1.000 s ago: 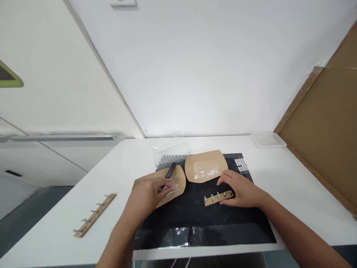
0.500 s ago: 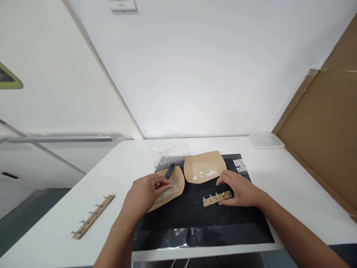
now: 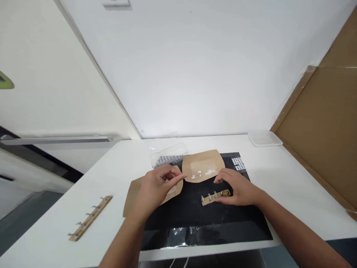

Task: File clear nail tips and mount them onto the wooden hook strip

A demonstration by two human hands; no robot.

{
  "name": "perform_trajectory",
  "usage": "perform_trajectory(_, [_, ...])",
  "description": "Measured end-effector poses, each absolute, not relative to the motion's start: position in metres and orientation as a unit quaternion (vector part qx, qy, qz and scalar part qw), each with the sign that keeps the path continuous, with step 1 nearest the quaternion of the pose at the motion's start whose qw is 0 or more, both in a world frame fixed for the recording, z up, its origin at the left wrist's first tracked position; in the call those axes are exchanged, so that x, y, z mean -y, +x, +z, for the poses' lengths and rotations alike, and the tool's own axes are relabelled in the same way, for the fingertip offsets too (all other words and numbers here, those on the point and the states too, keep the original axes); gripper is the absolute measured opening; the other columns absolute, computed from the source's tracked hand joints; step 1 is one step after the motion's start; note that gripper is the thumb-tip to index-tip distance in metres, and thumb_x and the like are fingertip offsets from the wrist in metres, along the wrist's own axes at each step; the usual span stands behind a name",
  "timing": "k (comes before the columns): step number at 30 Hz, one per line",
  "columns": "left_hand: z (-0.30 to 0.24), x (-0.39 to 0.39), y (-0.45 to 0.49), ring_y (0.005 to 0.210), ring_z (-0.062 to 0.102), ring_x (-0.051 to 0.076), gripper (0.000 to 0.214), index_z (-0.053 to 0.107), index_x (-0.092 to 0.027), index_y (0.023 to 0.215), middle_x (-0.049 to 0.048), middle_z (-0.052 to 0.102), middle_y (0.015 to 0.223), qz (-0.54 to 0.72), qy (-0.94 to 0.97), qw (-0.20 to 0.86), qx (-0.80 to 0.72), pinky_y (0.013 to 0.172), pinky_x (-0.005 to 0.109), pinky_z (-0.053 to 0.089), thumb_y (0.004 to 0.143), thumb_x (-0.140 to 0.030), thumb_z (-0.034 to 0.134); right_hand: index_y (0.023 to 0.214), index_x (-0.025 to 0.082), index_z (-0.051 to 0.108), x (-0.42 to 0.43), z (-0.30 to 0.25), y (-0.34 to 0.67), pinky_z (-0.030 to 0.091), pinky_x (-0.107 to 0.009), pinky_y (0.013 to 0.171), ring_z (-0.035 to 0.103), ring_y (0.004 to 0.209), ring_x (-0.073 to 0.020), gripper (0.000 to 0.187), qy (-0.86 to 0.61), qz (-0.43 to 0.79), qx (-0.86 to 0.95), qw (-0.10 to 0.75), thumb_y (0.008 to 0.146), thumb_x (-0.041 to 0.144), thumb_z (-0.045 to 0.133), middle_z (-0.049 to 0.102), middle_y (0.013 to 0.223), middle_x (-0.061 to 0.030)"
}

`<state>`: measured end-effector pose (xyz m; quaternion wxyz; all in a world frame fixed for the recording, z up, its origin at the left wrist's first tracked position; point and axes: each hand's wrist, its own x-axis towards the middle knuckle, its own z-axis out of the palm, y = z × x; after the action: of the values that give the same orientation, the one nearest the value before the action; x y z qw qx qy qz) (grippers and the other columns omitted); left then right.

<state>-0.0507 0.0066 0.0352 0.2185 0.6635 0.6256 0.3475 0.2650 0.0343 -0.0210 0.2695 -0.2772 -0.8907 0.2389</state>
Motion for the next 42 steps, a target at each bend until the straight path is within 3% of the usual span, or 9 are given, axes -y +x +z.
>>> perform_trajectory(4, [0.038,-0.018,-0.007,0.064,0.066,0.017,0.034,0.076,-0.021,0.08,0.0017,0.072,0.067,0.413,0.63,0.379,-0.537,0.059,0.026,0.047,0.082,-0.054,0.081,0.124,0.026,0.061,-0.03,-0.02,0.26,0.053,-0.041,0.093,0.065,0.1,-0.024,0.051,-0.249,0.294,0.855,0.348,0.085,0.045,0.088,0.068,0.11,-0.0064])
perform_trajectory(8, [0.035,-0.031,0.02,0.057,0.061,0.013,0.031,0.076,-0.02,0.086,0.0001,0.069,0.063,0.38,0.632,0.469,-0.486,0.047,0.02,0.04,0.086,-0.05,0.079,0.134,0.028,0.061,-0.028,-0.026,0.252,0.051,-0.037,0.086,0.067,0.095,-0.0212,0.046,-0.291,0.341,0.786,0.425,0.094,0.041,0.08,0.071,0.105,-0.004])
perform_trajectory(14, [0.023,-0.044,0.034,0.056,0.061,0.011,0.029,0.079,-0.018,0.091,0.001,0.07,0.068,0.352,0.661,0.504,-0.43,0.046,0.018,0.041,0.088,-0.047,0.079,0.112,0.024,0.072,-0.034,-0.037,0.244,0.051,-0.031,0.074,0.066,0.079,-0.0169,0.028,-0.348,0.439,0.678,0.476,0.095,0.045,0.078,0.071,0.087,-0.0005])
perform_trajectory(21, [0.008,-0.044,0.031,0.059,0.069,0.014,0.032,0.08,-0.019,0.097,0.0063,0.08,0.087,0.354,0.661,0.505,-0.427,0.058,0.026,0.055,0.094,-0.05,0.072,0.102,0.023,0.076,-0.033,-0.032,0.245,0.056,-0.031,0.071,0.066,0.077,-0.0174,0.022,-0.387,0.421,0.678,0.462,0.097,0.045,0.074,0.071,0.086,-0.0021])
perform_trajectory(23, [0.005,-0.043,0.026,0.062,0.071,0.016,0.033,0.077,-0.02,0.108,0.0072,0.081,0.095,0.357,0.682,0.449,-0.454,0.062,0.029,0.058,0.098,-0.05,0.066,0.104,0.024,0.075,-0.033,-0.033,0.246,0.058,-0.032,0.072,0.068,0.077,-0.0182,0.022,-0.395,0.418,0.676,0.46,0.098,0.045,0.073,0.072,0.088,-0.0028])
perform_trajectory(29, [-0.001,-0.045,0.01,0.09,0.074,0.021,0.031,0.062,-0.022,0.132,0.0074,0.077,0.112,0.262,0.758,0.047,-0.595,0.079,0.032,0.056,0.105,-0.038,0.056,0.123,0.027,0.072,-0.038,-0.044,0.249,0.06,-0.033,0.076,0.072,0.078,-0.0188,0.03,-0.417,0.41,0.675,0.45,0.098,0.043,0.073,0.071,0.085,-0.0007])
perform_trajectory(34, [0.009,-0.043,-0.017,0.117,0.066,0.032,0.034,0.062,-0.016,0.129,0.0155,0.071,0.12,0.216,0.707,-0.01,-0.674,0.1,0.042,0.052,0.106,-0.038,0.051,0.115,0.026,0.072,-0.043,-0.051,0.255,0.063,-0.036,0.076,0.075,0.078,-0.0213,0.029,-0.421,0.394,0.683,0.448,0.097,0.048,0.073,0.074,0.084,-0.0019])
perform_trajectory(39, [0.01,-0.035,-0.049,0.108,0.066,0.04,0.035,0.071,-0.01,0.108,0.0223,0.073,0.108,0.111,0.69,-0.005,-0.715,0.094,0.048,0.052,0.098,-0.042,0.063,0.096,0.024,0.067,-0.048,-0.051,0.26,0.064,-0.039,0.081,0.078,0.087,-0.0247,0.028,-0.437,0.372,0.687,0.446,0.096,0.052,0.073,0.078,0.093,-0.0057])
perform_trajectory(42, [0.01,-0.032,-0.057,0.111,0.065,0.039,0.032,0.073,-0.012,0.106,0.0223,0.073,0.111,0.07,0.69,-0.007,-0.72,0.097,0.045,0.049,0.097,-0.041,0.063,0.099,0.025,0.067,-0.049,-0.05,0.261,0.064,-0.041,0.081,0.078,0.09,-0.0263,0.028,-0.435,0.347,0.702,0.444,0.099,0.052,0.07,0.079,0.097,-0.0075])
